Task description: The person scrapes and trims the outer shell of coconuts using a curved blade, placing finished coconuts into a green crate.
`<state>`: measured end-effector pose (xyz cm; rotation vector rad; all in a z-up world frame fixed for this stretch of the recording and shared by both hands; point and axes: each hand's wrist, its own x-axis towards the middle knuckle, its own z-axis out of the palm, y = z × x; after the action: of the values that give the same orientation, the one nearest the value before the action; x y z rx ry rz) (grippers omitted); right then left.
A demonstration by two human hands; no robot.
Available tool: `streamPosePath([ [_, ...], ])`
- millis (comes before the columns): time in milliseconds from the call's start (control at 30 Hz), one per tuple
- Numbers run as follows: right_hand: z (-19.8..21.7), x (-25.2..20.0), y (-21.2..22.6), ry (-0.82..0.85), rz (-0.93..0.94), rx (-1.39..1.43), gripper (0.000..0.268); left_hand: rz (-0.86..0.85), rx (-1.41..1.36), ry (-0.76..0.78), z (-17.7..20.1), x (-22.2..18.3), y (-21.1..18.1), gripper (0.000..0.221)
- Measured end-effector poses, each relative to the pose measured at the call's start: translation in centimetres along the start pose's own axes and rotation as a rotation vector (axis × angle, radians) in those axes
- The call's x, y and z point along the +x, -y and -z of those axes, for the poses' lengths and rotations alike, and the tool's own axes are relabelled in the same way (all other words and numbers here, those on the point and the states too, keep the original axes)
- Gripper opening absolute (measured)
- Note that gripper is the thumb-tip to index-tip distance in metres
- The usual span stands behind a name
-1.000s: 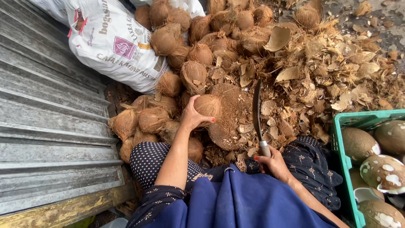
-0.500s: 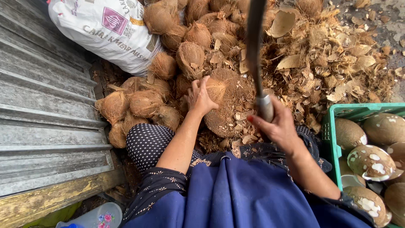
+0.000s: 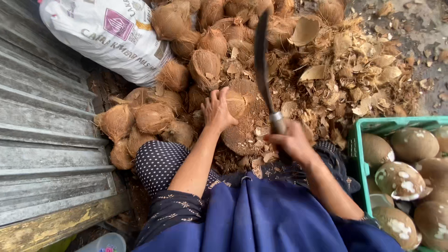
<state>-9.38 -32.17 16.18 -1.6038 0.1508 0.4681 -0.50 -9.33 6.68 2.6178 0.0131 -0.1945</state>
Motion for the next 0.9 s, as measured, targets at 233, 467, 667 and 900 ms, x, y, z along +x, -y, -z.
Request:
streamPosePath([
  [233,-2.4,2.7,-3.0,-0.228,0.762,-0.013,0.006,-0.009,0.006,-0.020,0.5,0.2,0.9,0.114],
  [467,-2.9,1.9,-4.1,-0.005,-0.222,0.125,0.012,-0.062,0.028,-0.072,0.5,-0.6,0.6,0.111],
  [667,-1.0,0.9,1.9,-0.095,0.812,0.103,0.022,-0.029,-0.048,-0.091,0.6,-0.4,0.7,0.111],
  [900,-4.4,3.9,-9.2,0.015,-0.263,-0.003,0.018,-0.045,0.023,-0.110,0.9,-0.9,0.2,0.105],
])
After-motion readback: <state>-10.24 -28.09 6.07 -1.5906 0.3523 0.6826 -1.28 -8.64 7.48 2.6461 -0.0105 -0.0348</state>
